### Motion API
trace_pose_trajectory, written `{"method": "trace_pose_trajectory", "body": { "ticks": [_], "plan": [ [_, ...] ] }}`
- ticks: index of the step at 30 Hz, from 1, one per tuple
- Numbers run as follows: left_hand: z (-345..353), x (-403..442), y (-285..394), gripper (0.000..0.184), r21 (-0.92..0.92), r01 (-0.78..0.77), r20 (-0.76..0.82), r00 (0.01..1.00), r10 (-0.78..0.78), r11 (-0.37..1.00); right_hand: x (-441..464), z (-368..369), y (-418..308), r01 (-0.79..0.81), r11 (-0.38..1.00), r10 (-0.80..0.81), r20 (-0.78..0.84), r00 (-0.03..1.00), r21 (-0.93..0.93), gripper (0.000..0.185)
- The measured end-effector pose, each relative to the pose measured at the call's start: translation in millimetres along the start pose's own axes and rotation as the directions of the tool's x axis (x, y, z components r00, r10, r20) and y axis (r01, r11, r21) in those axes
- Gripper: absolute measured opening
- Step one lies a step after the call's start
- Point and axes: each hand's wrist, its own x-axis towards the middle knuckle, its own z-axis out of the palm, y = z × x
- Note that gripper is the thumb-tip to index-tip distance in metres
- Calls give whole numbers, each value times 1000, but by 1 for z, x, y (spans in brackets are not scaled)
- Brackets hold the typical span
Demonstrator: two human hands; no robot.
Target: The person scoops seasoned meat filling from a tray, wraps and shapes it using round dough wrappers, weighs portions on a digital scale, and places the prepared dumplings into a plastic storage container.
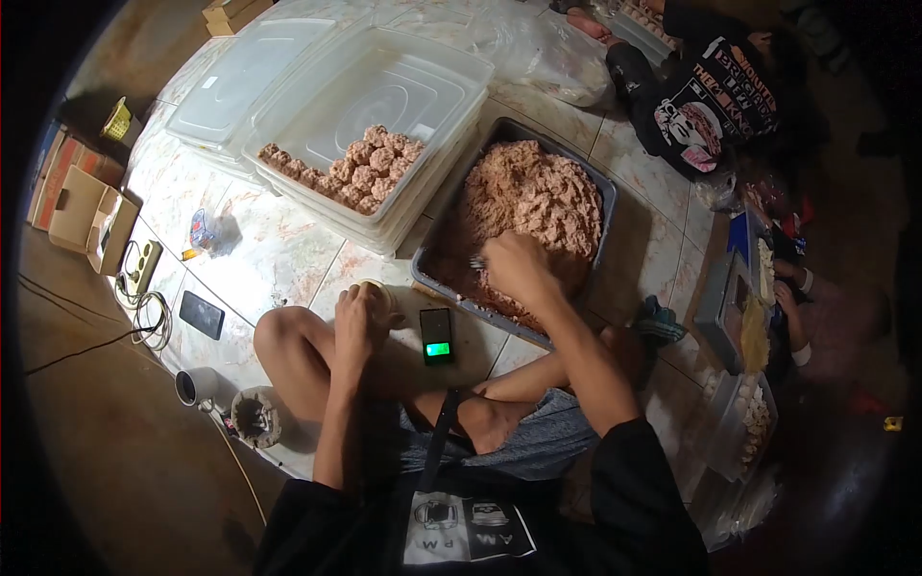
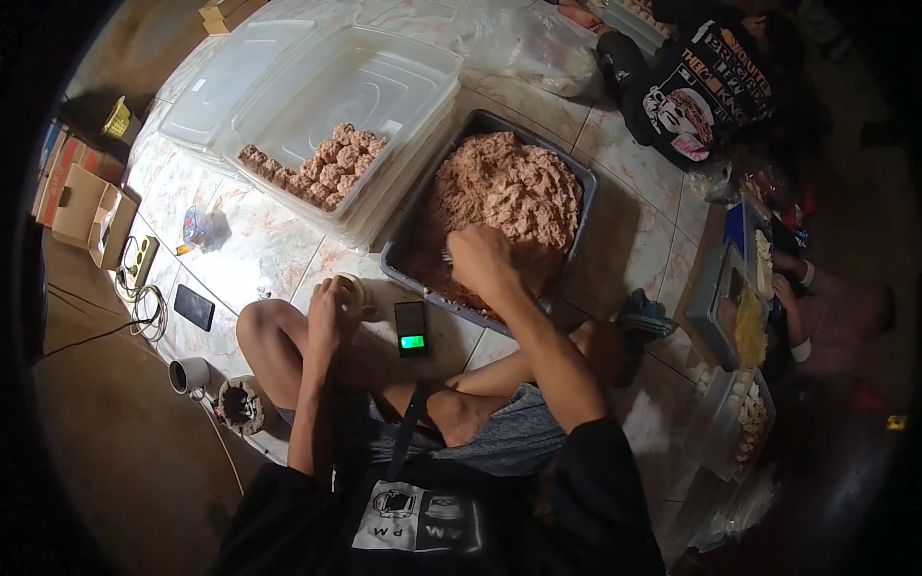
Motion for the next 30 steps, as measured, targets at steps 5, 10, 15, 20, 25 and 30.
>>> {"method": "trace_pose_trajectory", "body": {
  "ticks": [5,10,15,20,25,30],
  "plan": [
    [0,1,-5,26,-85,18,44,999,-14,996,14,1,-32,81,990,-81,-8,997,117,13],
    [-9,5,-4,22,-178,196,101,978,-180,964,5,-32,-4,-12,960,-5,60,998,279,21],
    [-29,13,4,26,-401,285,108,958,-264,871,29,12,-15,37,992,-52,127,991,120,18],
    [-21,11,-20,22,-820,206,-16,924,-382,534,24,-32,-3,-7,927,-39,114,993,375,21],
    [-52,23,1,55,-869,304,430,855,-291,-390,34,25,-14,8,1000,-10,105,994,20,17],
    [-43,11,3,60,-811,329,504,812,-294,-483,27,-5,-17,0,987,-34,215,976,160,21]
  ]
}}
